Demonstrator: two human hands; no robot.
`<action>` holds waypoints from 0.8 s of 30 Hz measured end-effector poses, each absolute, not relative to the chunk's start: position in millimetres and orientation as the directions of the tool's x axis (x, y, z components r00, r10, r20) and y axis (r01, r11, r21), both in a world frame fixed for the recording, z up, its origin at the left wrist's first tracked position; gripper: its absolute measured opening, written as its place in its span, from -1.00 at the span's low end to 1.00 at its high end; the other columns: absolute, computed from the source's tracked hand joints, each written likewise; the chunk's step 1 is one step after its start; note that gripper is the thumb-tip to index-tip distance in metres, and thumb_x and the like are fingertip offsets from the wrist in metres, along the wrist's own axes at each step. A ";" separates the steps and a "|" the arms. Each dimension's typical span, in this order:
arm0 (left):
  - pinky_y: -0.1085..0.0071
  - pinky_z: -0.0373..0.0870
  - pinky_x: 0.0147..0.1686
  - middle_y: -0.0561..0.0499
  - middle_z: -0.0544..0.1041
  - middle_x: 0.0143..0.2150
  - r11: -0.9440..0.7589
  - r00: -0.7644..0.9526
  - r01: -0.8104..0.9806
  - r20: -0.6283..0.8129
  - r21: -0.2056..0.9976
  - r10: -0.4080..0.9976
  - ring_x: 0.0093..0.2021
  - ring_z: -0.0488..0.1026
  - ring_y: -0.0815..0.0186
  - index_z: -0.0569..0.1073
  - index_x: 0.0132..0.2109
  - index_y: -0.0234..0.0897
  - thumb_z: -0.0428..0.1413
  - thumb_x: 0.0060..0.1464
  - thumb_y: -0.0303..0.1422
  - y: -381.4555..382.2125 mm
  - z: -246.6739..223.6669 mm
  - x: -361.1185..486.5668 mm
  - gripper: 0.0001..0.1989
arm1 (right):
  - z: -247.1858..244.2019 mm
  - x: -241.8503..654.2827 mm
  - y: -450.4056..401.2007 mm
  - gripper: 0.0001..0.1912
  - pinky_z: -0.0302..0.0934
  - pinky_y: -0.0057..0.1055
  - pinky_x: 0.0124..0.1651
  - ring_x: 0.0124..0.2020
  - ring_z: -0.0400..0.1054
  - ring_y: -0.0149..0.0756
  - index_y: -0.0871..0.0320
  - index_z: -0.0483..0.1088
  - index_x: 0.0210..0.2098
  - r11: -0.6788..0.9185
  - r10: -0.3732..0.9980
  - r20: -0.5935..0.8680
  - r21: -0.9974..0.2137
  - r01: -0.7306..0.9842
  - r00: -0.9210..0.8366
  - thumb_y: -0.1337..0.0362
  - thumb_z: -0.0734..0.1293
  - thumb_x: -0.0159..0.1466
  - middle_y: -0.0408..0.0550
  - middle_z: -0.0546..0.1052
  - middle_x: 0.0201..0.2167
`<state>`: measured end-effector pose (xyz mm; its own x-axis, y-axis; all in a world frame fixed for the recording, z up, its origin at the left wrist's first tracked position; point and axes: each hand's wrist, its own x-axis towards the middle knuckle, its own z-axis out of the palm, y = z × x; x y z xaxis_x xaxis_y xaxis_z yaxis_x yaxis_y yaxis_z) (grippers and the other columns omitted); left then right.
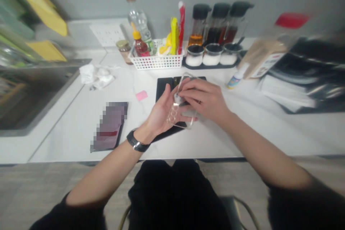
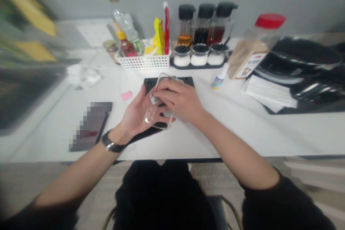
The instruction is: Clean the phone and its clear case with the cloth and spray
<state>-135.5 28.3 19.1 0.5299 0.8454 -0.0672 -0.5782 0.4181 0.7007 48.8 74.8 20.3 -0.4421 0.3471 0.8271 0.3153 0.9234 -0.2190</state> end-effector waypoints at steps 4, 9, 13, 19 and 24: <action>0.02 0.68 -0.12 -0.12 0.62 0.19 0.447 0.600 -0.522 -0.059 0.726 0.798 0.08 0.66 -0.09 0.44 0.38 -0.02 -0.07 0.42 0.16 25.7 16.3 -133.2 -0.39 | 25.3 59.3 84.0 -0.81 0.43 -0.33 -0.19 -0.22 0.57 -0.26 0.10 0.65 -0.15 0.827 0.440 0.859 -0.275 0.490 -0.262 0.43 0.37 0.43 -0.04 0.67 -0.20; 0.25 0.69 -0.21 -0.05 0.67 -0.05 0.419 0.508 -0.581 -0.092 0.697 0.857 -0.14 0.69 0.19 0.41 0.42 -0.09 -0.15 0.54 -0.04 28.2 18.2 -133.5 -0.48 | 21.4 49.2 72.9 -0.84 0.46 -0.37 -0.15 -0.16 0.61 -0.28 0.12 0.64 -0.12 0.922 0.362 0.818 -0.246 0.298 -0.446 0.38 0.37 0.47 -0.04 0.71 -0.15; 0.55 0.51 -0.46 0.10 0.62 -0.30 0.357 0.427 -0.642 -0.070 0.678 0.902 -0.47 0.56 0.42 0.23 0.54 -0.02 -0.15 0.56 -0.13 30.0 20.8 -135.7 -0.47 | 18.1 39.3 63.0 -0.88 0.44 -0.42 -0.21 -0.20 0.62 -0.32 0.10 0.63 -0.16 0.960 0.276 0.755 -0.241 0.140 -0.594 0.27 0.41 0.48 -0.08 0.71 -0.18; 0.17 0.70 -0.20 -0.07 0.65 0.04 0.429 0.520 -0.541 -0.113 0.724 0.847 -0.07 0.68 0.13 0.30 0.49 -0.02 -0.05 0.50 -0.01 28.6 18.9 -135.2 -0.45 | 23.3 52.4 76.8 -0.85 0.45 -0.36 -0.17 -0.18 0.61 -0.28 0.11 0.63 -0.14 0.895 0.391 0.834 -0.245 0.374 -0.389 0.40 0.38 0.45 -0.06 0.70 -0.17; 0.10 0.72 -0.21 -0.15 0.59 0.19 0.434 0.585 -0.485 -0.087 0.759 0.806 -0.01 0.67 0.04 0.36 0.44 -0.04 0.01 0.46 0.00 28.4 17.9 -136.2 -0.47 | 26.2 58.4 81.5 -0.83 0.43 -0.34 -0.21 -0.25 0.57 -0.28 0.09 0.64 -0.13 0.803 0.462 0.857 -0.294 0.518 -0.229 0.42 0.38 0.43 -0.07 0.68 -0.20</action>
